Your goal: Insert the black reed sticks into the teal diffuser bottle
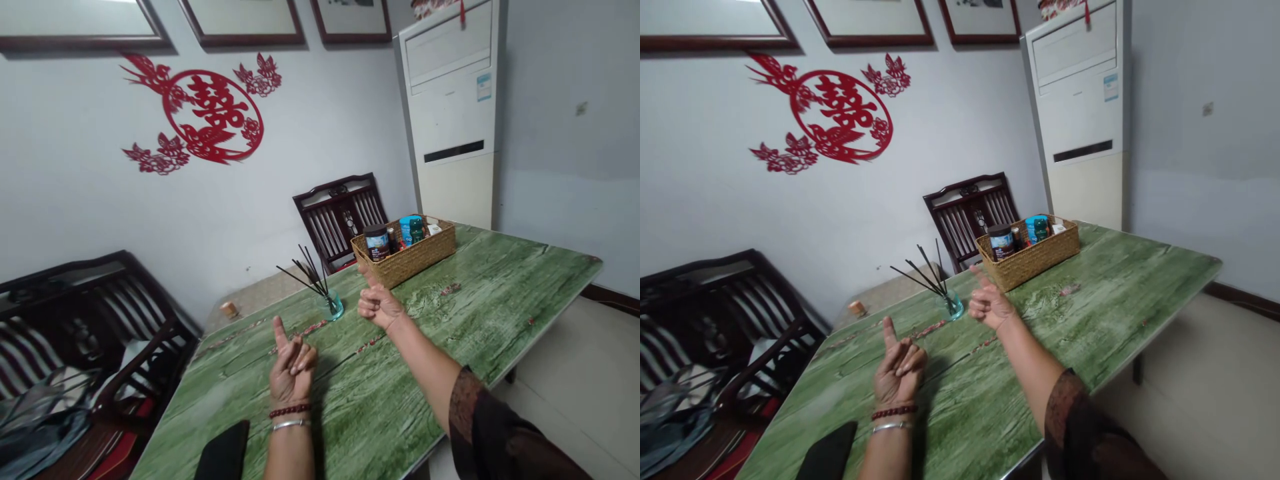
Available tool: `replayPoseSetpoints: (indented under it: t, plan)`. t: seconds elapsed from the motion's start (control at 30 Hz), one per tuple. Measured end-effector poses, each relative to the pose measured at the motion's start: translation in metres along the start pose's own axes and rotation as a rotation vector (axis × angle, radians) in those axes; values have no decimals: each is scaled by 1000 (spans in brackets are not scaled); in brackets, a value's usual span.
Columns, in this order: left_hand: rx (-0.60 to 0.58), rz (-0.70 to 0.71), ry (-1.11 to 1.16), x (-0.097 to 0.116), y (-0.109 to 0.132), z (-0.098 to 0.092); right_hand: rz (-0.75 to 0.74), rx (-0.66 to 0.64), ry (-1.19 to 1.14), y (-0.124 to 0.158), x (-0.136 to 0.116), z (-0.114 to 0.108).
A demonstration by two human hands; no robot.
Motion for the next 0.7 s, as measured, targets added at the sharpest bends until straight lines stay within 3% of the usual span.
replayPoseSetpoints:
  t: [0.17, 0.3, 0.47, 0.57, 0.63, 0.7]
  plan:
    - [11, -73, 9, -26, -1, -8, 152, 62, -40, 7, 55, -49]
    - [4, -124, 31, -41, 1, -10, 182, 63, -53, 9, 60, -58]
    - [30, -86, -14, -35, 4, -16, 181, 65, -67, 13, 58, -58]
    - [171, -27, -314, -26, -9, -32, 168, 139, -47, 10, 58, -62]
    - [345, -21, -731, -20, -24, -49, 138, 242, -34, 5, 55, -67]
    - [367, -23, -874, -23, -48, -55, 115, 362, 7, -4, 52, -70]
Point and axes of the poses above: each hand's wrist, its own y-axis away from the middle knuckle, its own z-axis out of the palm, x = y × z, the point moved 8 cm from there along -y, towards the middle knuckle, and after that the axes turned 2 degrees about z, right-handed, at the moved point
